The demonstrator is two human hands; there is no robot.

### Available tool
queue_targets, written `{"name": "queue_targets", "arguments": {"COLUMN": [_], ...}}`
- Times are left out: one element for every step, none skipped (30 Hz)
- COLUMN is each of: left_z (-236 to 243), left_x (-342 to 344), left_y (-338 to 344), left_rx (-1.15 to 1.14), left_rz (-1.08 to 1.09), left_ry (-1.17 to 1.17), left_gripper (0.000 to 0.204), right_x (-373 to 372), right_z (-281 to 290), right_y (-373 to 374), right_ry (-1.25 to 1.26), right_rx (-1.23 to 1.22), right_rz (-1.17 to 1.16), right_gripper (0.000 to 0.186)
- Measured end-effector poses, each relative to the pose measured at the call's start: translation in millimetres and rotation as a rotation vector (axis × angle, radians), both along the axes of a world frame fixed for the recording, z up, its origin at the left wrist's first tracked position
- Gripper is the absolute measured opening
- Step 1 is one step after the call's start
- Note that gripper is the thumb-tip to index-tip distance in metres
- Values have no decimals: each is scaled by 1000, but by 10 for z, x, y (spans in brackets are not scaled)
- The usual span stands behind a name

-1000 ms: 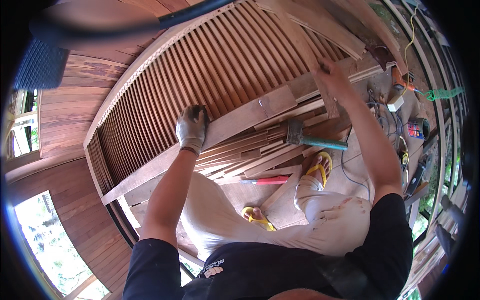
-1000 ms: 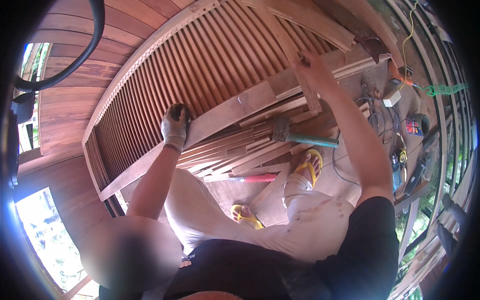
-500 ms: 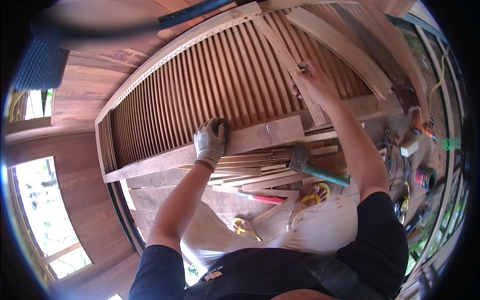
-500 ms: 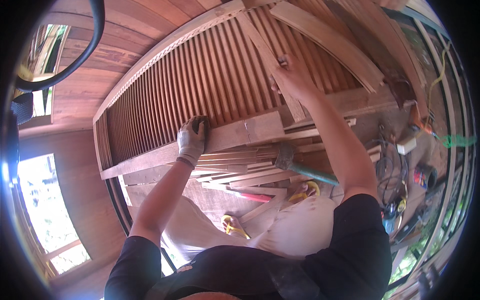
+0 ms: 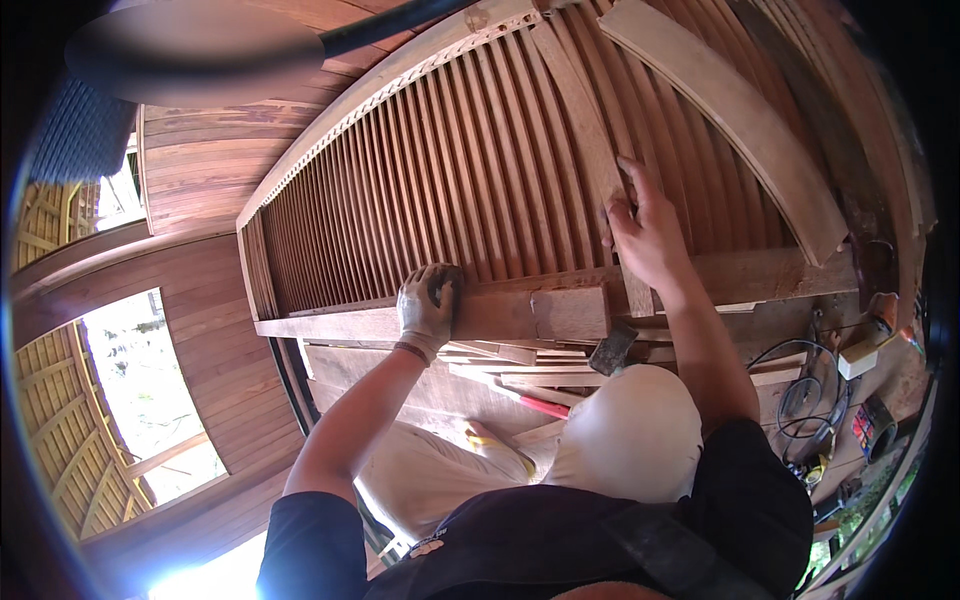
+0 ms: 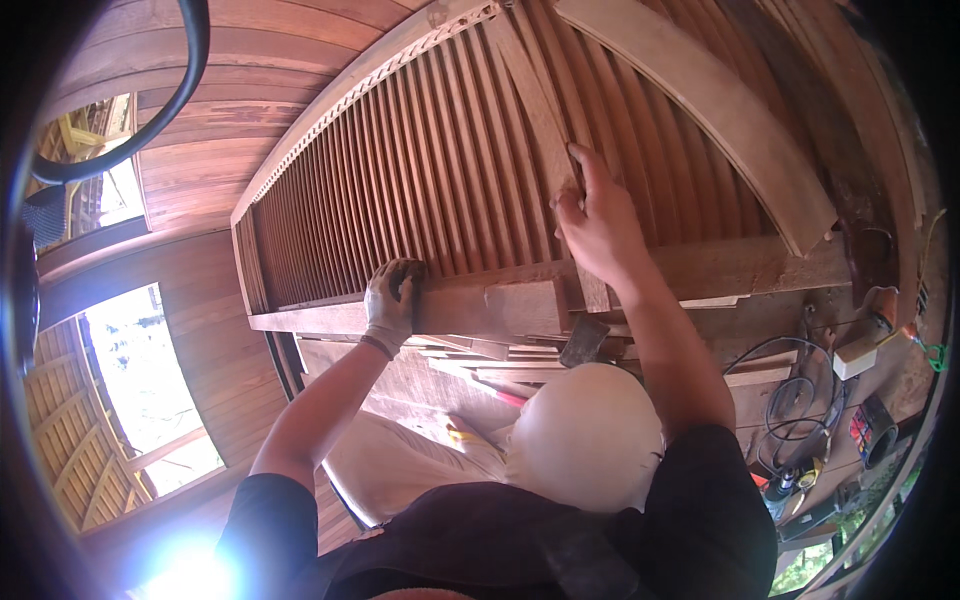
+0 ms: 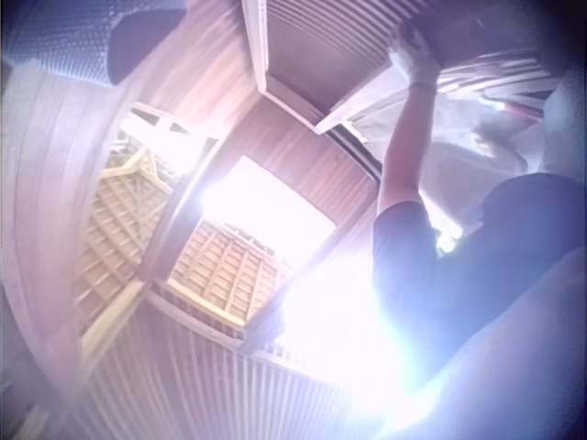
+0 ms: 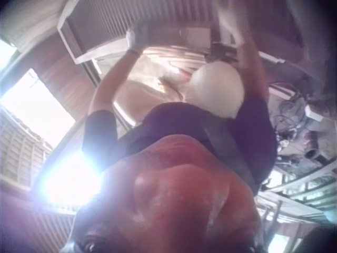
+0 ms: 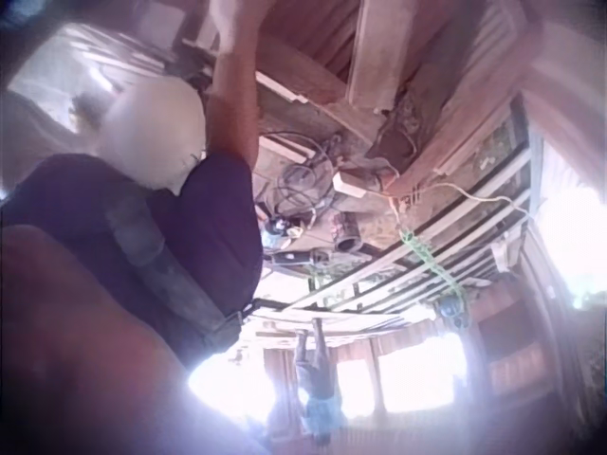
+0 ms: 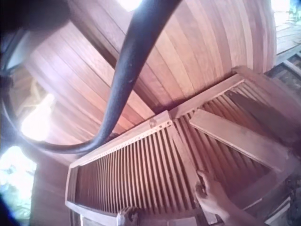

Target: The person installs wooden slats into a curved ceiling structure. They use a power drill to secure pieces, apply glue from a bottle, and tap slats into place with a hammer. The person also uses a hand saw to trim a slat and fits it into the assembly.

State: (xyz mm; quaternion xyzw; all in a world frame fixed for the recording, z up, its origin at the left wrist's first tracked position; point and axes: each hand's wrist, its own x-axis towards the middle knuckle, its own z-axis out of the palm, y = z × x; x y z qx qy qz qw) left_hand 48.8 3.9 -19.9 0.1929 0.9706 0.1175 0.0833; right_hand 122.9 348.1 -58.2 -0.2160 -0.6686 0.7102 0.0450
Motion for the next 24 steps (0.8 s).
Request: {"name": "queue_targets", "arguments": {"left_z": [8, 12, 20, 24, 16, 3, -6, -14, -18, -18, -8, 12, 42, 81, 130, 138, 141, 147, 147, 146, 142, 136, 33, 9], "left_x": [-10, -32, -56, -70, -73, -75, -75, -82, -111, -144, -191, -234, -273, -313, -343, -357, -370, -413, -497, -543, -547, -554, -625, -687], "left_y": [6, 7, 15, 15, 3, -28, -68, -118, -110, -112, -125, -84, -30, 29, 85, 70, 39, 39, 66, 101, 225, 283, 280, 361], "left_rx": [-12, -13, -11, -8, -26, -43, -61, -78, -87, -97, -116, -145, -173, -202, -255, -240, -226, -209, -228, -228, -215, -205, -148, -101], "left_rz": [-21, -50, -79, -109, -116, -124, -133, -183, -231, -279, -314, -348, -385, -424, -452, -465, -480, -502, -563, -507, -455, -393, -396, -400], "left_ry": [-14, -25, -34, -44, -52, -61, -71, -49, -16, 16, -68, -83, -102, -120, -149, -161, -173, -181, -176, -195, -221, -249, -198, -175], "left_gripper": [31, 31, 31, 31, 33, 34, 35, 36, 36, 37, 39, 40, 40, 40, 43, 41, 40, 39, 42, 43, 45, 46, 49, 48], "right_x": [-5, -7, -8, -16, -29, -36, -31, -25, -37, -34, -23, -25, -26, -31, -14, -8, -7, 5, 9, 6, 38, 88, 145, 188], "right_z": [-7, -21, -34, -56, -83, -76, -56, -21, 18, -43, -167, -239, -245, -239, -226, -143, -31, 47, 54, 54, 37, 26, 11, 33], "right_y": [17, 25, 35, 45, 55, 46, 33, 13, 32, 33, 25, 27, 38, 55, 62, 50, 33, 30, 30, 38, 51, 37, 22, 40], "right_ry": [-3, -7, -8, 6, 19, 30, 21, 12, 11, 49, 87, 124, 106, 88, 66, 38, 11, -14, -6, 2, 2, 40, 80, 125], "right_rx": [18, 37, 58, 69, 80, 91, 66, 41, 24, 67, 109, 150, 161, 171, 179, 141, 102, 67, 52, 37, 33, 17, 1, -5], "right_rz": [8, 15, 22, 15, 7, -3, -1, 1, 4, 2, -1, -6, -4, -4, -6, 8, 20, 24, 6, -11, -31, -69, -105, -139], "right_gripper": [49, 50, 51, 51, 51, 51, 52, 52, 53, 54, 54, 55, 55, 55, 56, 56, 57, 57, 58, 59, 60, 60, 61, 62]}}
